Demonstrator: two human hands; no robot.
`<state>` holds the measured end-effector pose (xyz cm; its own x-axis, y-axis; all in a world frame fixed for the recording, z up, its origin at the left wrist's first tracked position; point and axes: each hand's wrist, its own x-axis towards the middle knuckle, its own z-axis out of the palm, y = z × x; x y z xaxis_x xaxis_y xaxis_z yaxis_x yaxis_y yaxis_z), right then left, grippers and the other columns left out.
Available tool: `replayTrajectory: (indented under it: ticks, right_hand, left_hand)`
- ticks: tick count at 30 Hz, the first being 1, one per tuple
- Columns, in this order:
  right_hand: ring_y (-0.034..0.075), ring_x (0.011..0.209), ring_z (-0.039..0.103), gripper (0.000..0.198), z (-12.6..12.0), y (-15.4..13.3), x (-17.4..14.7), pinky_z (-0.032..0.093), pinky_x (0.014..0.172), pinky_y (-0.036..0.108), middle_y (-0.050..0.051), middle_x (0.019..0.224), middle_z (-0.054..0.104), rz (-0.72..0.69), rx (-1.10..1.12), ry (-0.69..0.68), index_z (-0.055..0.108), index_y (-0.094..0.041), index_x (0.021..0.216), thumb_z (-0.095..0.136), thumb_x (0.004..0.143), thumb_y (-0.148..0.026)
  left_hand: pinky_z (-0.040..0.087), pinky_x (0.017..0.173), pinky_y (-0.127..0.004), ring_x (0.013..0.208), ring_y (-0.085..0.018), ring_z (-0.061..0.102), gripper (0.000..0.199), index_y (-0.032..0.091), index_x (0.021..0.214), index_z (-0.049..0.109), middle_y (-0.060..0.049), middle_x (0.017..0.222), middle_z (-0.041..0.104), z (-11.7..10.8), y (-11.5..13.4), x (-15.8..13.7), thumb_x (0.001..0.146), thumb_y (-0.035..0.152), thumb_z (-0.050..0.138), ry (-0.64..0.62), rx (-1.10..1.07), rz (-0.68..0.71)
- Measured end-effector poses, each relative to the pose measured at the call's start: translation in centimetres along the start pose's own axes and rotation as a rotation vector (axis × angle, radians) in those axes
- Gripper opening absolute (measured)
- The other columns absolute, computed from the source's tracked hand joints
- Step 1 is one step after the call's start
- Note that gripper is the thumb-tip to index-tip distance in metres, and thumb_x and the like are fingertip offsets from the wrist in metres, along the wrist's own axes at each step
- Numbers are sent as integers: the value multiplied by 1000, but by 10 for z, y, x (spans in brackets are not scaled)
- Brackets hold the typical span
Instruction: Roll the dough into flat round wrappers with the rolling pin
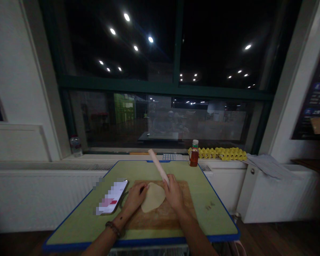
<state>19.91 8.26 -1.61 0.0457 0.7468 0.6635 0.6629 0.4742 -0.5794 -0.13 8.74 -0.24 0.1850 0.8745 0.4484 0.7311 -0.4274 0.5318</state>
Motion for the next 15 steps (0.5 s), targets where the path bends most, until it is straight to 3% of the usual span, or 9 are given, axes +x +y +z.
replayTrajectory:
  ticks: [10,15]
  right_hand:
    - [20,85,63,18,-1,-1,0,48,77,32,4,89,63,-28,-1,19,54,-23,99,38,93,-31]
    - [20,83,63,18,-3,-3,0,48,74,31,4,90,64,-10,8,18,53,-24,99,38,94,-32]
  left_hand:
    - [43,80,-32,84,-22,64,35,20,82,69,-6,86,73,0,4,2,90,43,45,28,-161,-72]
    - [44,85,-32,90,-22,64,59,22,80,70,-6,88,73,-2,4,1,98,45,19,60,-267,-163]
